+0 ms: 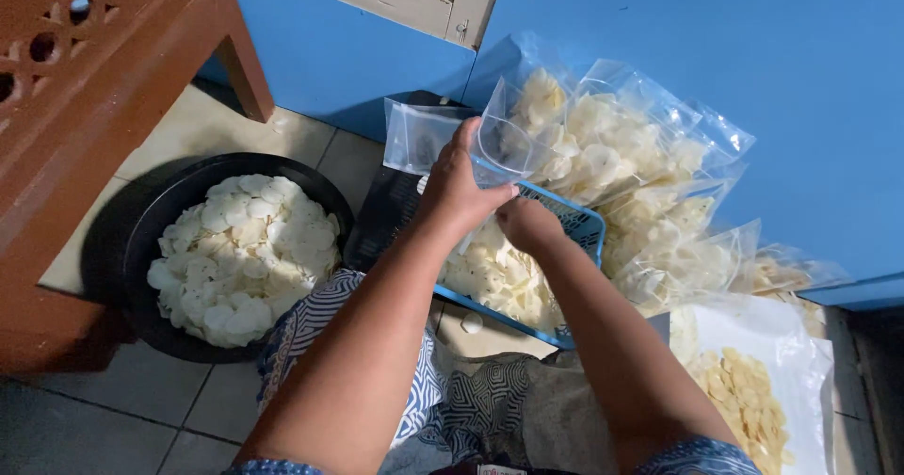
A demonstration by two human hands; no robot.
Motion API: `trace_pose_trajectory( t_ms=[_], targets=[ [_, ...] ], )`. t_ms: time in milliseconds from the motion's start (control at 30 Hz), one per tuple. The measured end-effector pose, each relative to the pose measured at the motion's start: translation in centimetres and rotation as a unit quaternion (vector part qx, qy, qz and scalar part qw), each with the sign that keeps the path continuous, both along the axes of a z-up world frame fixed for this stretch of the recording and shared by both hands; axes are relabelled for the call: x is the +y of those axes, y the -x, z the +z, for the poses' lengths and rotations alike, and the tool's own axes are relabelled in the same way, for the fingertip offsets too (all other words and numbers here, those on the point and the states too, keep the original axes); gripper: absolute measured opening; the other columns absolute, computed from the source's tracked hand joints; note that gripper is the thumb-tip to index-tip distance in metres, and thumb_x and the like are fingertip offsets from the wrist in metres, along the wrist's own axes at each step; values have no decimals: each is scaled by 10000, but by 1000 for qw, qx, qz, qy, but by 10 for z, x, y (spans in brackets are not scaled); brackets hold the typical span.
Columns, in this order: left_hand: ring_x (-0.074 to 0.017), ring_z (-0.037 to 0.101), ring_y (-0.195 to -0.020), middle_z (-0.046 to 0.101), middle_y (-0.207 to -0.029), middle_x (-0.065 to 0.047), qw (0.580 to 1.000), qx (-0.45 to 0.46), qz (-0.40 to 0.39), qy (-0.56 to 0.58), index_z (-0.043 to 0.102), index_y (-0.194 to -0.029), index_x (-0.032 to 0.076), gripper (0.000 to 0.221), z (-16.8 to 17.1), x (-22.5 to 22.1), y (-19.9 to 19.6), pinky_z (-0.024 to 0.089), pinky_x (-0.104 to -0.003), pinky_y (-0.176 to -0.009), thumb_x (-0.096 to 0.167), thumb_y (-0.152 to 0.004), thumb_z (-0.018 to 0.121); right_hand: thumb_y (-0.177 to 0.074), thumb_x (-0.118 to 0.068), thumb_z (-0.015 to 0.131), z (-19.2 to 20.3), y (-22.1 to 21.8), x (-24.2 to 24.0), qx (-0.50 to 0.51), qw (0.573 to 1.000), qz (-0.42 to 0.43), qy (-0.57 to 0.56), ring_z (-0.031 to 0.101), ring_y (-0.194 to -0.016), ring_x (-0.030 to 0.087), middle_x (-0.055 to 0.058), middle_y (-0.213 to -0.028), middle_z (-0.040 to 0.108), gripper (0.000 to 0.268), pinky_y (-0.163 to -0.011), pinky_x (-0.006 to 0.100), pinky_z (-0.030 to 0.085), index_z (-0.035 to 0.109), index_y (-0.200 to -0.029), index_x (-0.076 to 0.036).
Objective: Packaging chips into plastic bags using a small plastic cup as a scoop
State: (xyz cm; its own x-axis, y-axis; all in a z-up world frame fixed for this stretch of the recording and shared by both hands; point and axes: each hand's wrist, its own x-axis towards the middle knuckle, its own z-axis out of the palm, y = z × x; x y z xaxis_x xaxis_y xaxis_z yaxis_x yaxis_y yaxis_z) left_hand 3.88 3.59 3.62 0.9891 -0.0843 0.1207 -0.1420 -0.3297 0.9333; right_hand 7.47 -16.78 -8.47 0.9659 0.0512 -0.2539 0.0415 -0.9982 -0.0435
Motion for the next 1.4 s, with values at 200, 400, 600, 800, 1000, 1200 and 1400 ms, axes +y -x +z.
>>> trace_pose_trajectory(
  t_ms=[200,400,600,800,1000,1200,1400],
  targets=[
    [-479,527,-1341,533,-1430,-256,1000,11,-20,16,324,-1555,222,1069,-3,9,7,427,-570,-1130,289,-666,914,-858,-298,685,67,29,-42,-63,976,-78,-195,785,-791,252,42,-750,783,178,-798,432,585,769,-995,-220],
    [-504,531,-1320,543,-1417,-317,999,-32,-26,25,312,-1555,129,1055,11,10,28,463,-569,-1089,181,-679,896,-1017,-166,683,160,93,-40,-225,862,-111,-441,676,-779,230,158,-873,722,166,-768,355,513,709,-1107,-30],
    [-454,555,-1309,564,-1426,-271,996,-45,-28,-77,266,-1585,130,1171,16,-9,39,484,-561,-1077,220,-628,934,-1031,-86,740,192,107,-30,-339,729,-86,-588,631,-702,145,115,-876,689,131,-744,265,522,630,-1039,-17],
    [-455,597,-1262,608,-1370,-262,989,-91,-34,-110,301,-1584,135,1212,15,-28,47,472,-601,-1043,197,-581,980,-990,-190,806,195,110,-16,-312,835,-42,-451,496,-671,104,85,-805,646,105,-634,276,397,803,-994,-85],
    [-512,598,-1230,609,-1343,-307,993,-105,8,-53,316,-1546,56,1132,-1,-19,39,498,-607,-1008,177,-624,961,-1083,-63,620,177,96,-38,-324,796,-65,-507,583,-700,124,99,-864,653,163,-689,268,478,740,-1189,-29],
    [-501,582,-1257,609,-1356,-278,995,-90,28,-22,307,-1534,75,1111,-21,-22,26,487,-576,-1049,173,-633,949,-870,-290,756,57,75,-58,-46,986,-62,-147,755,-947,402,131,-967,795,315,-836,535,601,752,-1160,-165],
    [-459,564,-1304,604,-1397,-231,998,-70,7,-8,301,-1543,119,1104,-15,-17,31,478,-550,-1087,205,-648,942,-821,-581,793,-15,79,-38,67,990,-65,-106,533,-1309,555,340,-1476,425,1062,-1068,642,491,306,-1615,-70]
  ],
)
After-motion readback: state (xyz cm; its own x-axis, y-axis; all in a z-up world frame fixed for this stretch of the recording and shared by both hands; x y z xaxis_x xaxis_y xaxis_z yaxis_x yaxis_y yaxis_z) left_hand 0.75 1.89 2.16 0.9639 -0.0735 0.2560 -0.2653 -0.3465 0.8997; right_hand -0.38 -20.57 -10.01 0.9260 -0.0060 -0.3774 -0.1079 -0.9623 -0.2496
